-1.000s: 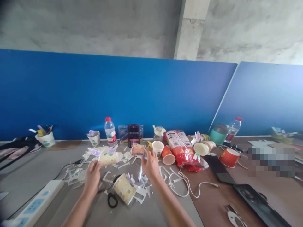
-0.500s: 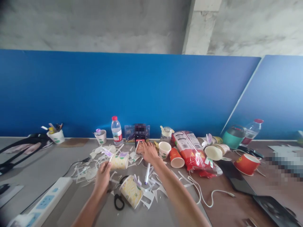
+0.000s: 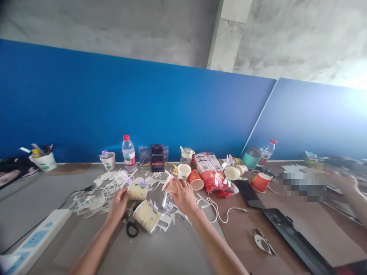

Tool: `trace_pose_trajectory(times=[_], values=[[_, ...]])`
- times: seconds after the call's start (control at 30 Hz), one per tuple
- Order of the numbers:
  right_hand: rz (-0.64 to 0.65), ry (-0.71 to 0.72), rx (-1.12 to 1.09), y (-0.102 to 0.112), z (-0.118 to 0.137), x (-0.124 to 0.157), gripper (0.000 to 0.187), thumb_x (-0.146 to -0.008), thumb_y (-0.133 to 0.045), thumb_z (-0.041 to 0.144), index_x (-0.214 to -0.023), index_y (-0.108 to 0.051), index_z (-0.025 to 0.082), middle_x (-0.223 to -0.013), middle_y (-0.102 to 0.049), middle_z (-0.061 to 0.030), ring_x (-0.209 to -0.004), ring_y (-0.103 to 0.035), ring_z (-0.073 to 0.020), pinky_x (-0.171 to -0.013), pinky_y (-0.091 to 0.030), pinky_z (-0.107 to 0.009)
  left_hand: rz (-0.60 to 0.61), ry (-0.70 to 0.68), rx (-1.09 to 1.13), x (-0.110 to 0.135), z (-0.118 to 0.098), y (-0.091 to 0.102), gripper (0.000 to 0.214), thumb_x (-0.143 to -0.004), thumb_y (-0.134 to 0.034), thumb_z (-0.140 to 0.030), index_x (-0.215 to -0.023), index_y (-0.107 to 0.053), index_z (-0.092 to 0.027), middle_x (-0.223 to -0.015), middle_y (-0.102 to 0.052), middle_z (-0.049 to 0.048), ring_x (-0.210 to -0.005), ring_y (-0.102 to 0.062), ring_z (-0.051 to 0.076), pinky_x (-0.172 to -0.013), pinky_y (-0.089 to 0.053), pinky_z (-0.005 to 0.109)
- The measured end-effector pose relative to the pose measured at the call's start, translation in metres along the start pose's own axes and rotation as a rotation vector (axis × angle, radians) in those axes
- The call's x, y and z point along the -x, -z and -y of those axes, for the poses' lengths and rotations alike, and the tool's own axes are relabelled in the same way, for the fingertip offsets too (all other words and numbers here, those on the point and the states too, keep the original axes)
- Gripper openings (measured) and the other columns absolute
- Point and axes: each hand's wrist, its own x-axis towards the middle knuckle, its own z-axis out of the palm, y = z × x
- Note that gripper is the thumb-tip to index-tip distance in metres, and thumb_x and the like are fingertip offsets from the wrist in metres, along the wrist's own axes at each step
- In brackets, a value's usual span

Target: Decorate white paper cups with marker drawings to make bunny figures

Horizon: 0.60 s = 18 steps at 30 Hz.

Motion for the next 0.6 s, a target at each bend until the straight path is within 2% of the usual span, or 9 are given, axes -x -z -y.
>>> trace_pose_trajectory(times=[0.13, 0.27, 0.37, 0.47, 0.6], values=[[-0.115, -0.083, 0.0, -0.002, 0.002, 0.002, 0.067, -0.076, -0.064, 0.008, -0.142, -0.064, 0.023, -0.14, -0.066, -0.0144, -0.132, -0.061, -0.0365, -0.114, -0.05, -0.063, 0.013, -0.008, -0.035, 0.0, 0.001, 0.002, 0.037, -0.071, -0.06, -0.059, -0.082, -0.07, -0.025, -0.081, -0.081, 0.0088, -0.082, -0.076, 0.034, -0.079, -0.06, 0.045], [-0.169, -0.1, -0.044, 0.014, 0.005, 0.006, 0.048, -0.089, -0.055, 0.015, -0.134, -0.068, 0.023, -0.135, -0.068, -0.0148, -0.126, -0.065, -0.0339, -0.107, -0.055, -0.058, -0.001, 0.007, -0.089, -0.001, 0.004, 0.002, 0.033, -0.074, -0.059, -0.052, -0.086, -0.07, -0.024, -0.085, -0.082, 0.0089, -0.087, -0.077, 0.034, -0.083, -0.06, 0.046], [-0.13, -0.12, -0.145, 0.027, 0.009, 0.017, 0.033, -0.093, -0.052, 0.02, -0.117, -0.076, 0.021, -0.115, -0.076, -0.0126, -0.104, -0.073, -0.0291, -0.094, -0.06, -0.047, -0.024, 0.01, -0.12, -0.002, 0.007, 0.0, 0.028, -0.075, -0.058, -0.049, -0.086, -0.068, -0.025, -0.089, -0.082, 0.0097, -0.092, -0.078, 0.034, -0.087, -0.06, 0.046], [-0.063, -0.117, -0.191, 0.031, 0.014, 0.03, 0.026, -0.09, -0.054, 0.019, -0.096, -0.079, 0.021, -0.096, -0.079, -0.0101, -0.092, -0.074, -0.0273, -0.086, -0.06, -0.041, -0.042, -0.019, -0.127, -0.002, 0.012, -0.001, 0.031, -0.077, -0.058, -0.052, -0.088, -0.068, -0.025, -0.094, -0.082, 0.0125, -0.095, -0.078, 0.035, -0.09, -0.061, 0.048], [0.002, -0.133, -0.197, 0.027, 0.021, 0.039, 0.026, -0.089, -0.053, 0.018, -0.088, -0.079, 0.02, -0.09, -0.079, -0.0107, -0.086, -0.075, -0.0268, -0.079, -0.058, -0.037, -0.079, -0.087, -0.124, -0.004, 0.017, -0.002, 0.036, -0.079, -0.056, -0.058, -0.089, -0.067, -0.025, -0.095, -0.08, 0.0143, -0.095, -0.077, 0.036, -0.09, -0.061, 0.051]])
